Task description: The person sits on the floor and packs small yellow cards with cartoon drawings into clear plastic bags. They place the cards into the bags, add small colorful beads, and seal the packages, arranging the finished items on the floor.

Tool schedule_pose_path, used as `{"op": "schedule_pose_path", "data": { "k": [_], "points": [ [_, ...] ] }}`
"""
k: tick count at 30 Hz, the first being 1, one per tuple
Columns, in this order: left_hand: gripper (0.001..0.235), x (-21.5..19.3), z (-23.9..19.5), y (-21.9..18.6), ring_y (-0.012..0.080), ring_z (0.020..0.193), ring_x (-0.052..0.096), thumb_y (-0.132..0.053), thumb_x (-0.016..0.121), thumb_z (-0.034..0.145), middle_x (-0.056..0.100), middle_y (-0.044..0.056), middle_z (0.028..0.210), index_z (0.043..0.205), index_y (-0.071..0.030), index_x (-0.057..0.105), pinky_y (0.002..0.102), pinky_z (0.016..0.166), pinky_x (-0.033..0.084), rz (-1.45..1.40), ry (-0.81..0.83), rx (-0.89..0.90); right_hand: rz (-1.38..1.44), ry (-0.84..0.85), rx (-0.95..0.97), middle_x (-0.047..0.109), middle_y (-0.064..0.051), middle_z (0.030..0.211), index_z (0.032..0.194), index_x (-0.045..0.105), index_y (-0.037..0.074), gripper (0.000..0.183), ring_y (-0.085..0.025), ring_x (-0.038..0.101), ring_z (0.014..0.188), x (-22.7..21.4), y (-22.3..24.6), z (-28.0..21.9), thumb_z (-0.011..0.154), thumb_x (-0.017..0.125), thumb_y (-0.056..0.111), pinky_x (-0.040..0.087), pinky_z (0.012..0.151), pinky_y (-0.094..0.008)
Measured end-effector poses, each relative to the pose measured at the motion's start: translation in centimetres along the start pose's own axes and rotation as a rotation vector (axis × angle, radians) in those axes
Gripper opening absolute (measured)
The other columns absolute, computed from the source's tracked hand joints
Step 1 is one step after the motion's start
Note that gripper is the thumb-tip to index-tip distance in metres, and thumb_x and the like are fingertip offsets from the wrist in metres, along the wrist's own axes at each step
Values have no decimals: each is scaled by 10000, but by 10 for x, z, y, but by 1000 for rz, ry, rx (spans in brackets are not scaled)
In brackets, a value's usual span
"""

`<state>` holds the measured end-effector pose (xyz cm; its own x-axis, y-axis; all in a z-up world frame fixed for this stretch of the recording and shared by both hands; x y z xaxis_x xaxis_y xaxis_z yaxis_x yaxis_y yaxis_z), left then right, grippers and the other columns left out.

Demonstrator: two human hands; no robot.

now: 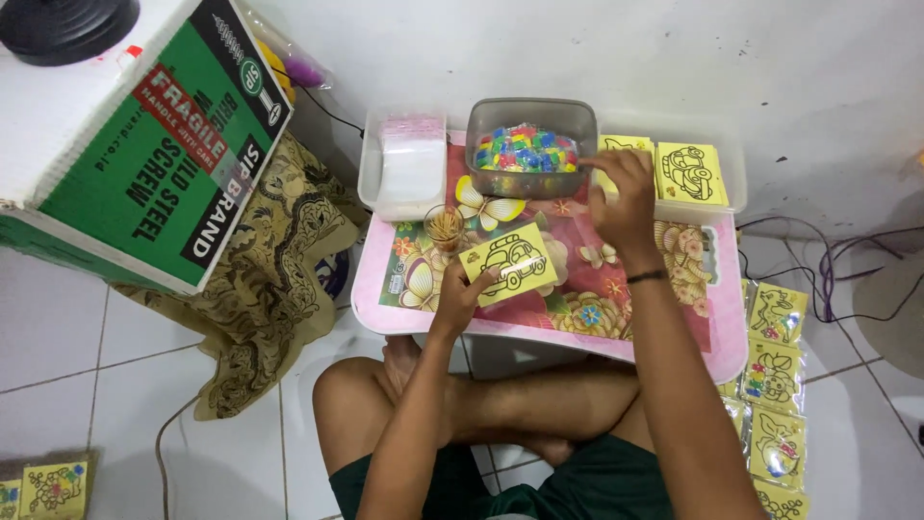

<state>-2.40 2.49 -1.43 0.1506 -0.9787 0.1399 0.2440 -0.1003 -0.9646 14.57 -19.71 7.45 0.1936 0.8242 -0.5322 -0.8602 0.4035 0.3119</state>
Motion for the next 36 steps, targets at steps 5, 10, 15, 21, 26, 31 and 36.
{"op": "schedule_pose_path", "data": {
  "k": [5, 10, 15, 21, 26, 31, 36],
  "points": [
    [243, -3, 0, 3, 92, 580, 459, -168, 701, 921, 557, -10, 618, 698, -91, 641, 278, 605, 428, -7, -3, -57, -48, 316, -14, 713, -134, 980, 1103, 738, 85, 271, -363, 643, 1014, 21, 7, 50, 928, 546, 6, 451, 942, -464],
    [294, 6, 2, -29, 100, 558, 442, -167, 696, 895, 513, -37, 560, 626, -102, 595, 260, 586, 373, 157, 48, -110, -132, 625, 73, 736, -192, 1131, 1197, 715, 106, 288, -393, 654, 1128, 61, 4, 65, 1066, 486, 220, 414, 1018, -510],
    [311, 6, 6, -25, 83, 561, 425, -212, 716, 897, 488, -70, 564, 618, -131, 604, 241, 575, 349, 155, 50, -153, -278, 1012, 174, 559, -104, 1520, 1371, 638, 247, 496, -331, 466, 1438, 79, 23, 70, 1054, 325, 466, 284, 1156, -566],
    [344, 9, 5, -43, 97, 551, 403, -184, 694, 893, 448, -65, 539, 588, -131, 544, 245, 560, 331, 165, 55, -120, -493, 976, 107, 681, -54, 1258, 1399, 580, 402, 453, -271, 574, 1205, 88, 16, 67, 1010, 384, 528, 368, 1056, -506],
    [349, 10, 4, -49, 83, 540, 391, -172, 668, 905, 459, -70, 531, 579, -133, 549, 241, 554, 329, 154, 53, -120, -454, 851, 83, 609, -47, 1142, 1053, 767, 239, 468, -256, 502, 1115, 101, -9, 56, 952, 520, 623, 413, 957, -465],
    [340, 11, 3, -51, 105, 545, 388, -163, 661, 897, 465, -65, 541, 582, -129, 539, 255, 558, 335, 161, 50, -125, -453, 926, 62, 564, -23, 1461, 999, 776, 186, 531, -248, 469, 1366, 97, -5, 59, 938, 531, 653, 406, 1019, -508],
    [325, 9, 2, -49, 98, 560, 400, -160, 664, 903, 470, -68, 555, 597, -128, 558, 245, 568, 341, 149, 47, -125, -459, 974, 127, 642, -59, 1250, 1295, 554, 292, 538, -297, 596, 1210, 111, -24, 52, 964, 477, 710, 461, 958, -608]
  ]
}}
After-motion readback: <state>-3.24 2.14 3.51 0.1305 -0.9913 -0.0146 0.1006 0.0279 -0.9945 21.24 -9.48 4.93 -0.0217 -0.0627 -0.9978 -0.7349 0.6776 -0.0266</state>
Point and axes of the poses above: each hand's wrist, its own z-axis towards the middle knuckle, its own x-axis out of the palm, y = z × x, the point moved 2 cm from there along z, towards the middle knuckle
